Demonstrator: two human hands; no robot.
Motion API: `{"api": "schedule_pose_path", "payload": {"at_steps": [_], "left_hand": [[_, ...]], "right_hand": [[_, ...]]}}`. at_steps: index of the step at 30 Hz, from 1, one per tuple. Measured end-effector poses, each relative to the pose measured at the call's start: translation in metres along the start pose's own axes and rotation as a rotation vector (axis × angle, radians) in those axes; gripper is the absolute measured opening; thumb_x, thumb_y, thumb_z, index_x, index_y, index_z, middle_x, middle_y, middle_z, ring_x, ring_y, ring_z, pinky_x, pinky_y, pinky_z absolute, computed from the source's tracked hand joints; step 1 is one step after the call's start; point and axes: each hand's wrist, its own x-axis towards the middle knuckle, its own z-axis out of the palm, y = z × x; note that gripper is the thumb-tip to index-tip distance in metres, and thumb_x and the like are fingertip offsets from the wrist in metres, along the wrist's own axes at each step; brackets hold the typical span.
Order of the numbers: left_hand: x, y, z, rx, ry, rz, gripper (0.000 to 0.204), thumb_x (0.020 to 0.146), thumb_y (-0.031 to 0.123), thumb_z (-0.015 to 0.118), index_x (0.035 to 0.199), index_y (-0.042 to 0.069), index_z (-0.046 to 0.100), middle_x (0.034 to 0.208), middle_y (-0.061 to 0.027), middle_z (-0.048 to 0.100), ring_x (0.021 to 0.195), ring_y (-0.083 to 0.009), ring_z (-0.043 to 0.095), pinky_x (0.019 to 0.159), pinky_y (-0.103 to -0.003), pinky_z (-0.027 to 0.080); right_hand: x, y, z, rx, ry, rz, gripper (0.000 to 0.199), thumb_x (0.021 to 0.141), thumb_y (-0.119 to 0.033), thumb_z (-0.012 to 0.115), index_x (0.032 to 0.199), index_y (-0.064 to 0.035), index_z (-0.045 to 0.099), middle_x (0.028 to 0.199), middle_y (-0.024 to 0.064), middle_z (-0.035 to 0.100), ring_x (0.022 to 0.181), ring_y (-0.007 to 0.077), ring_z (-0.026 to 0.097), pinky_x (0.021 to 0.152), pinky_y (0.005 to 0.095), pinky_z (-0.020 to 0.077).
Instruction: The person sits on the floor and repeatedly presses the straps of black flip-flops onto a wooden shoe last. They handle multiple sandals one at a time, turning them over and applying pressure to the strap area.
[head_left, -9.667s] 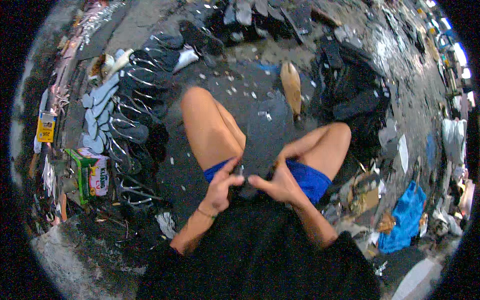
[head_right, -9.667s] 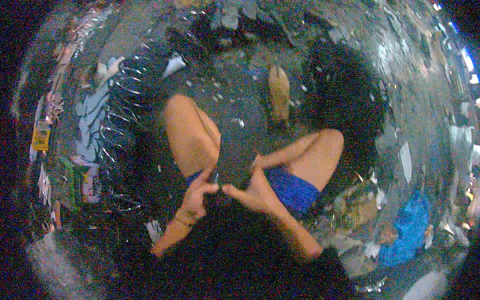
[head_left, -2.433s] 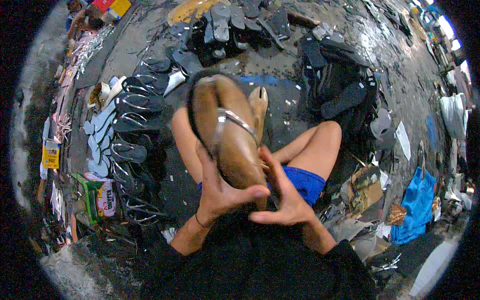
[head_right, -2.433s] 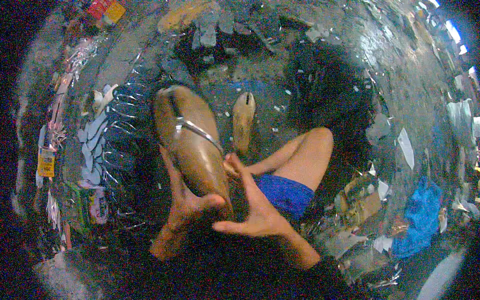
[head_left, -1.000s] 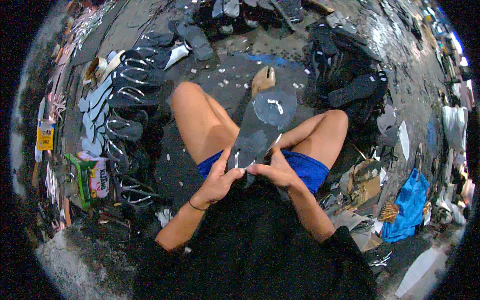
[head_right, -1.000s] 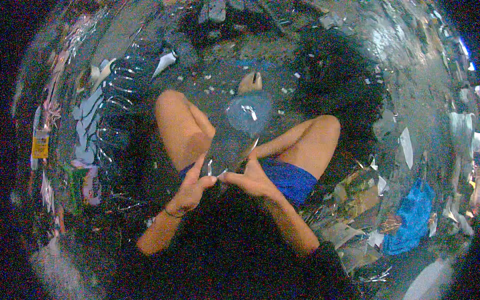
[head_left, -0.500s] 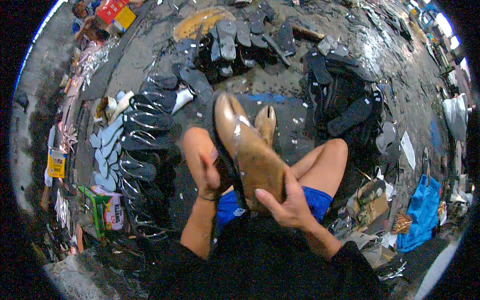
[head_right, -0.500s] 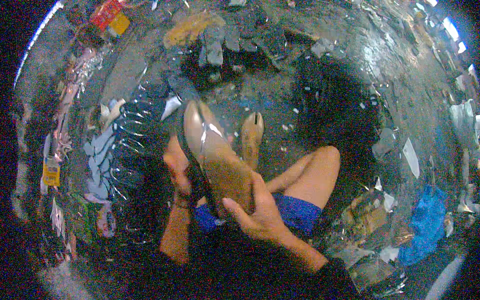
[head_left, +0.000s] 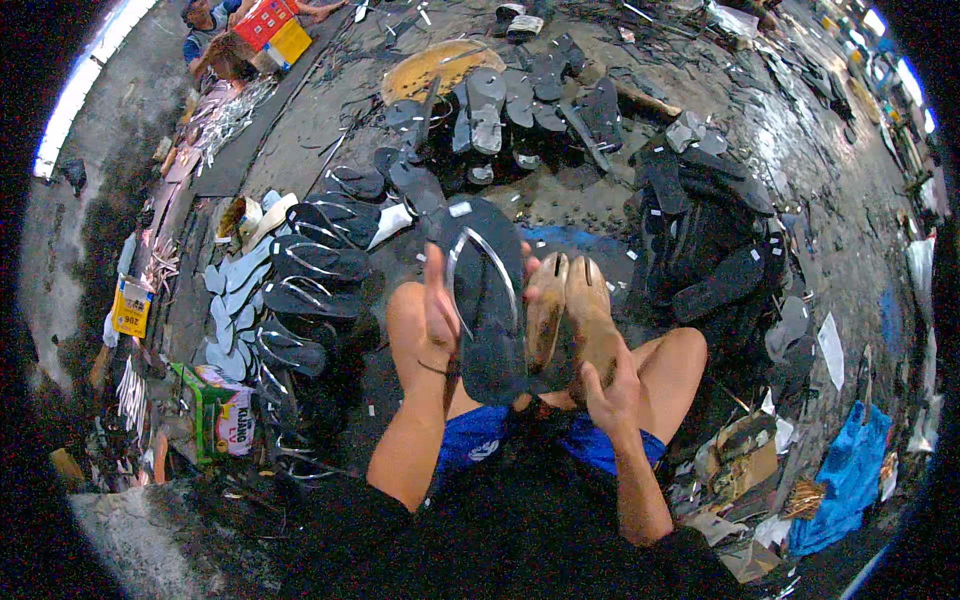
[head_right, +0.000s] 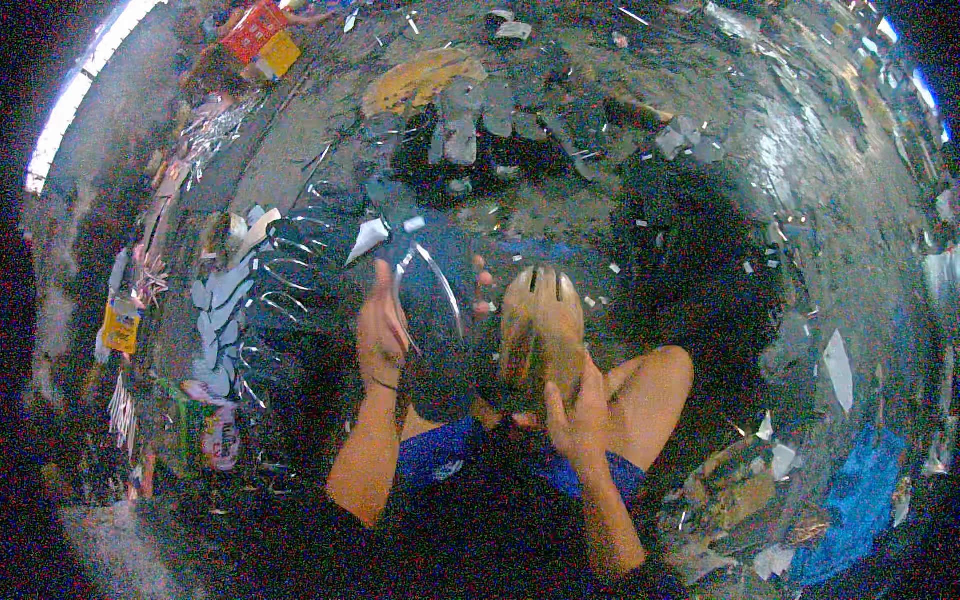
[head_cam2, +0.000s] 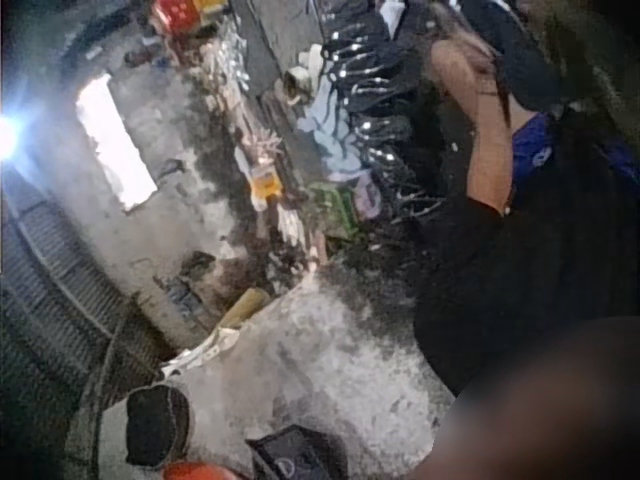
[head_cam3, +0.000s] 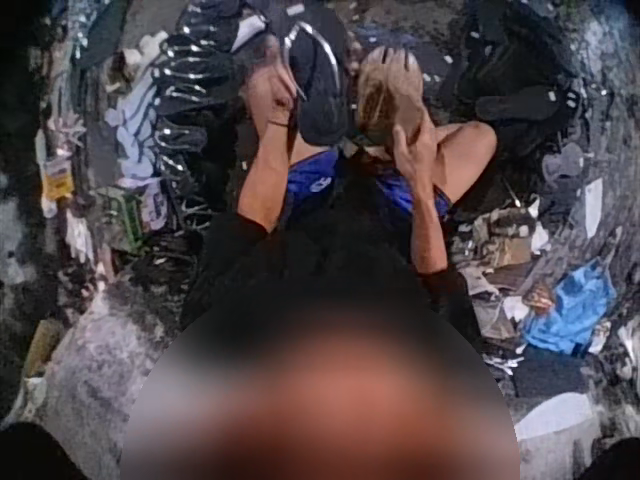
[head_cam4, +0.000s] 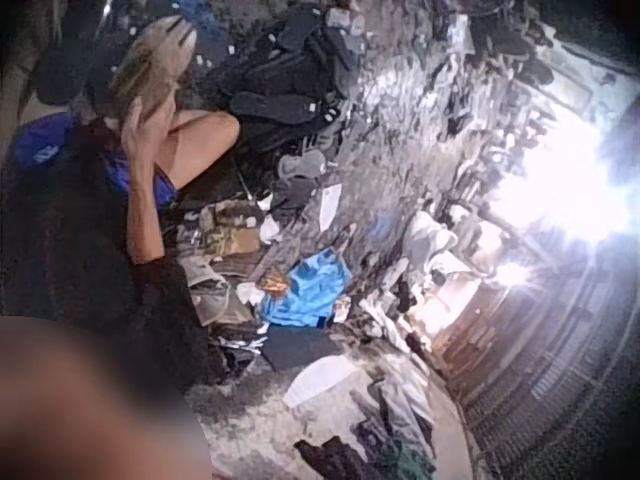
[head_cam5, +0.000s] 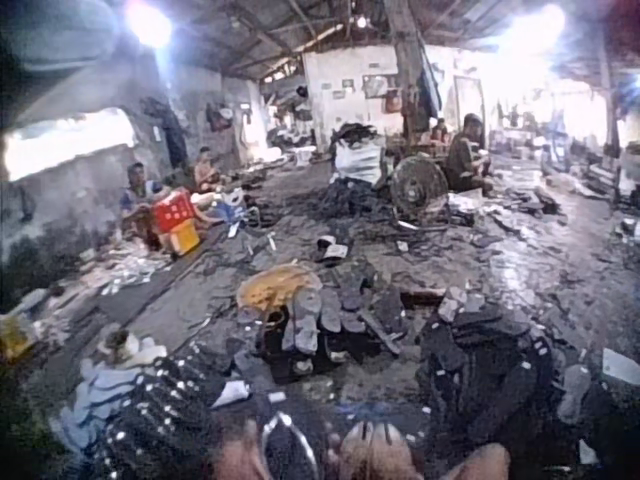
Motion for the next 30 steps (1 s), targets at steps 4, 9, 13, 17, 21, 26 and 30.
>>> {"api": "schedule_pose_path", "payload": {"at_steps": [4, 9, 13, 17, 21, 26, 30], "left_hand": [[-0.008, -0.032, -0.01, 0.079, -0.148, -0.175, 0.06, 0.097, 0.06, 0.044, 0.098, 0.003, 0.065, 0.089, -0.0117, 0.068, 0.08, -0.0215, 0.067, 0.072, -0.037, 0.051], [-0.021, -0.054, -0.039, 0.295, -0.204, -0.183, 0.053, 0.097, 0.051, 0.052, 0.116, 0.002, 0.061, 0.102, -0.0091, 0.068, 0.088, -0.0192, 0.066, 0.08, -0.036, 0.053], [-0.059, -0.056, -0.092, 0.813, -0.151, -0.05, 0.053, 0.097, 0.044, 0.058, 0.13, 0.002, 0.057, 0.113, -0.0071, 0.069, 0.094, -0.0174, 0.066, 0.087, -0.034, 0.054], [-0.097, -0.041, -0.146, 0.868, -0.213, 0.175, 0.051, 0.094, 0.024, 0.07, 0.135, -0.002, 0.053, 0.119, -0.0065, 0.065, 0.106, -0.0176, 0.06, 0.097, -0.032, 0.048], [-0.121, 0.025, -0.205, 1.089, 0.576, 0.394, 0.033, 0.09, 0.025, 0.071, 0.113, 0.003, 0.062, 0.101, -0.0032, 0.066, 0.081, -0.014, 0.061, 0.072, -0.031, 0.053], [-0.201, 0.103, -0.338, 0.485, 0.999, 0.874, 0.049, 0.089, 0.023, 0.073, 0.128, 0.003, 0.052, 0.12, -0.0083, 0.06, 0.106, -0.0205, 0.058, 0.09, -0.039, 0.048], [-0.254, 0.089, -0.434, 0.675, 1.33, 0.821, 0.056, 0.09, 0.021, 0.072, 0.137, 0.001, 0.048, 0.13, -0.0149, 0.057, 0.119, -0.0289, 0.055, 0.103, -0.046, 0.043]], "right_hand": [[0.054, 0.003, 0.005, 0.52, 0.035, -0.063, 0.056, 0.087, -0.013, 0.071, 0.137, -0.0004, 0.048, 0.142, 0.0224, 0.047, 0.131, 0.0343, 0.05, 0.1, 0.0434, 0.0488], [0.135, -0.029, 0.009, 0.092, -0.292, -0.482, 0.035, 0.078, -0.019, 0.081, 0.107, -0.0067, 0.069, 0.138, 0.023, 0.055, 0.129, 0.0332, 0.053, 0.102, 0.0405, 0.0466], [0.146, -0.019, 0.04, -0.008, -0.231, -0.447, 0.023, 0.081, -0.017, 0.079, 0.098, -0.0038, 0.071, 0.133, 0.0198, 0.059, 0.117, 0.0308, 0.063, 0.096, 0.0374, 0.0495], [0.141, -0.004, 0.081, 0.146, -0.2, -0.473, 0.027, 0.085, -0.015, 0.077, 0.108, -0.0039, 0.068, 0.137, 0.0153, 0.057, 0.106, 0.0214, 0.065, 0.087, 0.0307, 0.0524], [0.134, 0.002, 0.114, 0.335, -0.434, -0.268, 0.041, 0.088, -0.017, 0.075, 0.124, -0.0051, 0.061, 0.131, 0.0119, 0.06, 0.098, 0.0206, 0.067, 0.084, 0.0304, 0.0547], [0.144, 0.019, 0.155, -0.006, -0.495, -0.231, 0.047, 0.086, -0.036, 0.072, 0.121, -0.0067, 0.063, 0.121, 0.0185, 0.063, 0.103, 0.0349, 0.064, 0.092, 0.0429, 0.0508], [0.163, 0.022, 0.207, -0.331, -0.435, -0.415, 0.038, 0.09, -0.03, 0.065, 0.12, -0.0083, 0.063, 0.136, 0.0223, 0.052, 0.121, 0.0397, 0.053, 0.102, 0.0479, 0.0439]]}}
